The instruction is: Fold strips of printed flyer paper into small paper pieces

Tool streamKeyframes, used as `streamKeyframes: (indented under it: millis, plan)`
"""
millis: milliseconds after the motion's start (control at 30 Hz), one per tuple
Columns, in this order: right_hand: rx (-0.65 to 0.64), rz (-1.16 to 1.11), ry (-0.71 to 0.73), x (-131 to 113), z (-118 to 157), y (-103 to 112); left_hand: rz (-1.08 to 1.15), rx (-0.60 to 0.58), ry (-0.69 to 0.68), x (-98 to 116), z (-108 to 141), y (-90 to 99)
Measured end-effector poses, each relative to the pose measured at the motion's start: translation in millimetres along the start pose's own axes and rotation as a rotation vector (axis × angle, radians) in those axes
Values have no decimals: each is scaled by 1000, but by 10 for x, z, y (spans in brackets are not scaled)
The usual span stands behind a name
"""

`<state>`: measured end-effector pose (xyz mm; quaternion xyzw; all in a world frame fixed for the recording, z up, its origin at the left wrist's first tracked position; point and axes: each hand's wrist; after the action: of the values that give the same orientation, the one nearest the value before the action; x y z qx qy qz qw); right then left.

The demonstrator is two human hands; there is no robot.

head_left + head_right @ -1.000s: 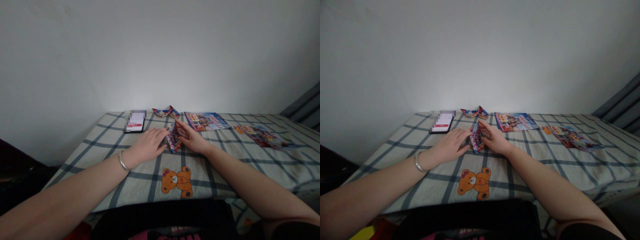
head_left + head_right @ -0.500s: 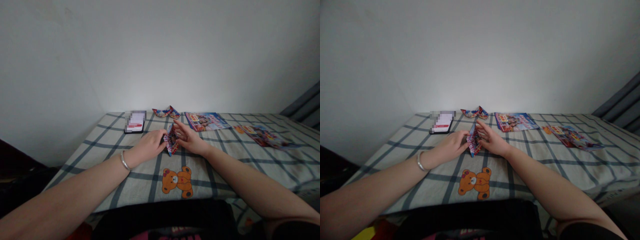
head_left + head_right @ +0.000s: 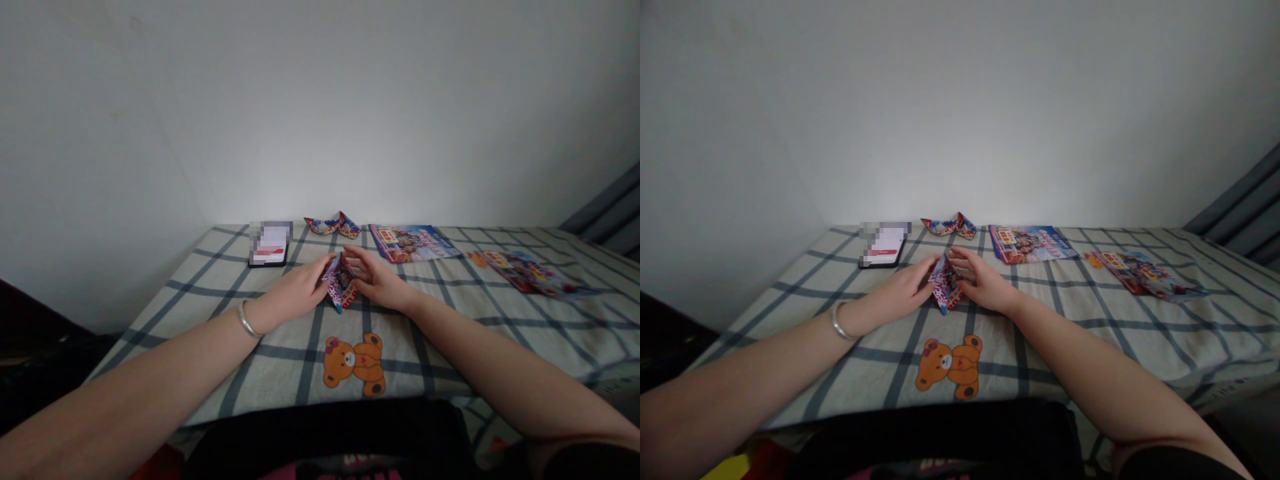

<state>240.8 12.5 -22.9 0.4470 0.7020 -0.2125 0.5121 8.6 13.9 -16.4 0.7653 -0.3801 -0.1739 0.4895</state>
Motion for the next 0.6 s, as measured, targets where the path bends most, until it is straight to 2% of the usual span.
streamKeyframes:
  millis: [233, 400, 600]
  plan:
    - [27, 63, 11, 8, 2, -7, 17, -60, -47, -21, -24, -17]
    - [128, 380, 68, -16, -25, 18, -18, -48, -26, -9, -32, -18]
    - [185, 449, -35, -59, -45, 10, -71, -9, -32, -17, -52, -34]
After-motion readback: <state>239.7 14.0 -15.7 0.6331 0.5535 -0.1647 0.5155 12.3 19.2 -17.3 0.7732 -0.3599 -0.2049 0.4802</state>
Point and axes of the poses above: each hand's wrist, its own z-axis away from the middle knuckle, its own y-axis out of the back of the hand, x = y × z, and after that the axes turned 10 degrees about -z, right-handed
